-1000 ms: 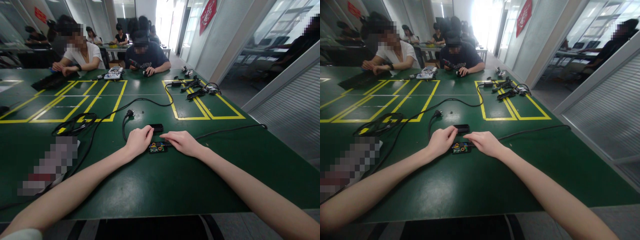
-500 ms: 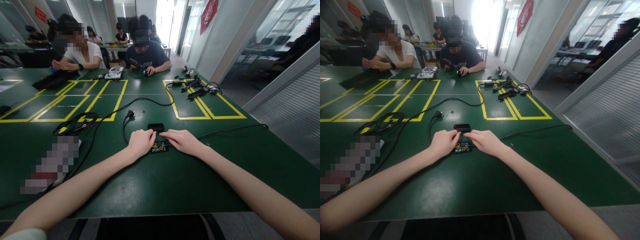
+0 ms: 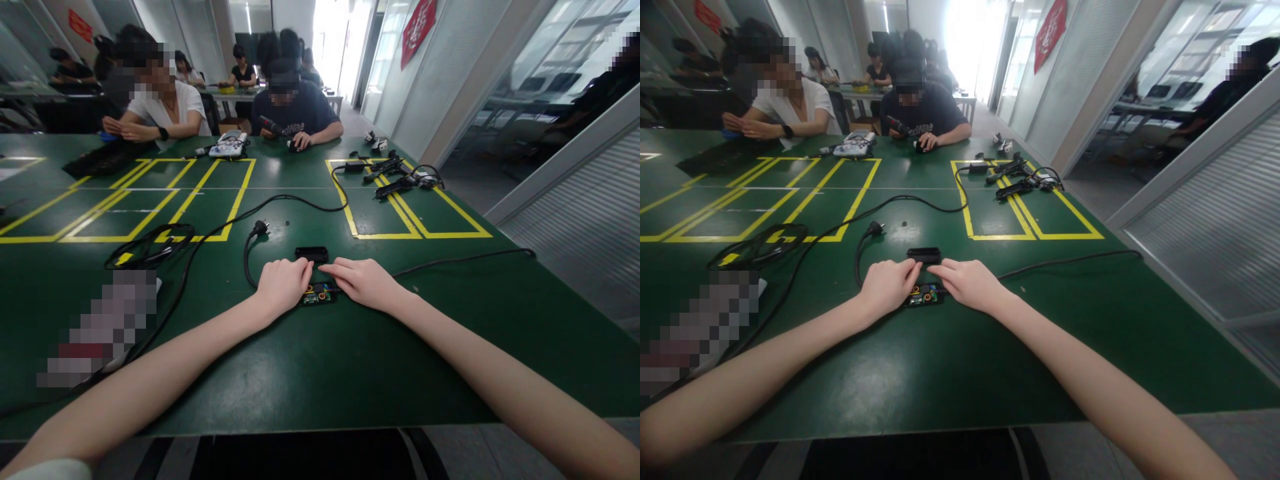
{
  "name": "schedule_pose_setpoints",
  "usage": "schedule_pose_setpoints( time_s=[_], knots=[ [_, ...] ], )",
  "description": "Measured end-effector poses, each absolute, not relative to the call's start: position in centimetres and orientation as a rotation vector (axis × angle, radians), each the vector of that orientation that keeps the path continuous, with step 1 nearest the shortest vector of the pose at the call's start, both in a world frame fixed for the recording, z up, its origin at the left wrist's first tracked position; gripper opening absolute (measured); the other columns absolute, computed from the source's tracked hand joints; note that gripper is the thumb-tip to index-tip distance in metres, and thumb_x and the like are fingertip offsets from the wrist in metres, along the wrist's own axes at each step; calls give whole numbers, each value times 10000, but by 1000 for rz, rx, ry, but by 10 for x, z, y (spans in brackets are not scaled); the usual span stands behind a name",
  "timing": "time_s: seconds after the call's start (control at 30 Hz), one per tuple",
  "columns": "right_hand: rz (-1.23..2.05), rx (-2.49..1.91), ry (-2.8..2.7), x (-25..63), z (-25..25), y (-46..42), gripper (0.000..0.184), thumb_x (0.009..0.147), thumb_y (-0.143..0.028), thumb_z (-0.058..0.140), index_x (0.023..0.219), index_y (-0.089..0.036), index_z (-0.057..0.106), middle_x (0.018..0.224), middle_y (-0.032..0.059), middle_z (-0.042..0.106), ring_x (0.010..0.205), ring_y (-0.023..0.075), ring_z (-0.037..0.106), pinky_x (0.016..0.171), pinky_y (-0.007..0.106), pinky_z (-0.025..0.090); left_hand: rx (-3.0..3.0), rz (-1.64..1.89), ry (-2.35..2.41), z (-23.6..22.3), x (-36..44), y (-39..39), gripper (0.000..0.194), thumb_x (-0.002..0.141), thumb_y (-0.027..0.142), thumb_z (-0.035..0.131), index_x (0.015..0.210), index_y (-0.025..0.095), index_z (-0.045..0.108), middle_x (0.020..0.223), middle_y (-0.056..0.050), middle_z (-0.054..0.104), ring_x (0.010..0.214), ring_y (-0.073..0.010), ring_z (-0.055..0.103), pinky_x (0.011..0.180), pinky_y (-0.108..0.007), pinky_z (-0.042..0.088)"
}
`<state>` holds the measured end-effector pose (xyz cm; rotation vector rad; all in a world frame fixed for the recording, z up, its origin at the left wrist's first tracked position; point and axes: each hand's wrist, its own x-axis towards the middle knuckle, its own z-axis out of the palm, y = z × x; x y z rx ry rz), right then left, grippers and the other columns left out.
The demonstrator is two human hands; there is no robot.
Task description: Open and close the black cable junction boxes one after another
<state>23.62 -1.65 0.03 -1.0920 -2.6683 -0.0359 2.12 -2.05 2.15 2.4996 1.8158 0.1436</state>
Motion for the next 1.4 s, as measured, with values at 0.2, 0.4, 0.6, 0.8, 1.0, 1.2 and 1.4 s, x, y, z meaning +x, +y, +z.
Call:
schedule_pose_setpoints(
  time_s=[0.2,0.4,0.6,0.8,1.0,1.2,1.4],
  knots=[
    [-70,-1218,-2524,230,-6,-15,377,1027,-194,476,1356,-214,658,1080,89,726,808,192,698,668,281,497,2505,177,1924,20,15,-9,463,1081,412,343,989,191,739,877,-146,784,876,-310,766,732,-345,483],
    [-167,-1157,-2346,229,-7,-11,360,986,-203,511,1305,-198,676,1119,128,715,1009,273,655,879,408,533,2426,347,1883,17,9,-5,322,1066,376,395,1089,201,664,967,-100,778,906,-282,744,740,-331,483],
    [-11,-1289,-2284,233,-15,-4,425,943,-270,615,1365,-228,647,1340,132,676,1260,346,540,1045,562,437,2395,592,1782,5,4,3,349,1042,318,428,1289,184,635,1233,-121,683,1207,-274,629,982,-367,499],
    [396,-1224,-2131,228,-16,-5,303,930,-263,667,1225,-205,700,1019,75,732,870,225,617,836,400,535,2252,688,1558,6,0,9,236,988,350,520,986,198,701,997,-56,723,945,-227,675,844,-331,516],
    [572,-1247,-2017,226,-15,-7,307,867,-247,709,1166,-174,712,997,67,690,912,210,614,842,372,531,1971,919,1352,6,-5,14,320,954,431,510,794,186,639,696,-1,662,642,-161,603,622,-269,453],
    [1004,-1172,-1733,224,-11,-7,257,778,-287,750,993,-189,651,921,34,703,710,148,648,626,287,520,1713,1059,1172,1,-7,17,291,894,476,598,851,190,624,703,1,646,604,-139,605,536,-227,465],
    [1146,-1169,-1580,222,-10,-9,321,745,-318,769,1028,-173,724,840,35,728,622,143,676,564,267,534,1616,1022,1104,1,-7,20,430,898,574,586,759,171,647,700,-31,650,590,-123,601,478,-195,456]
  ],
)
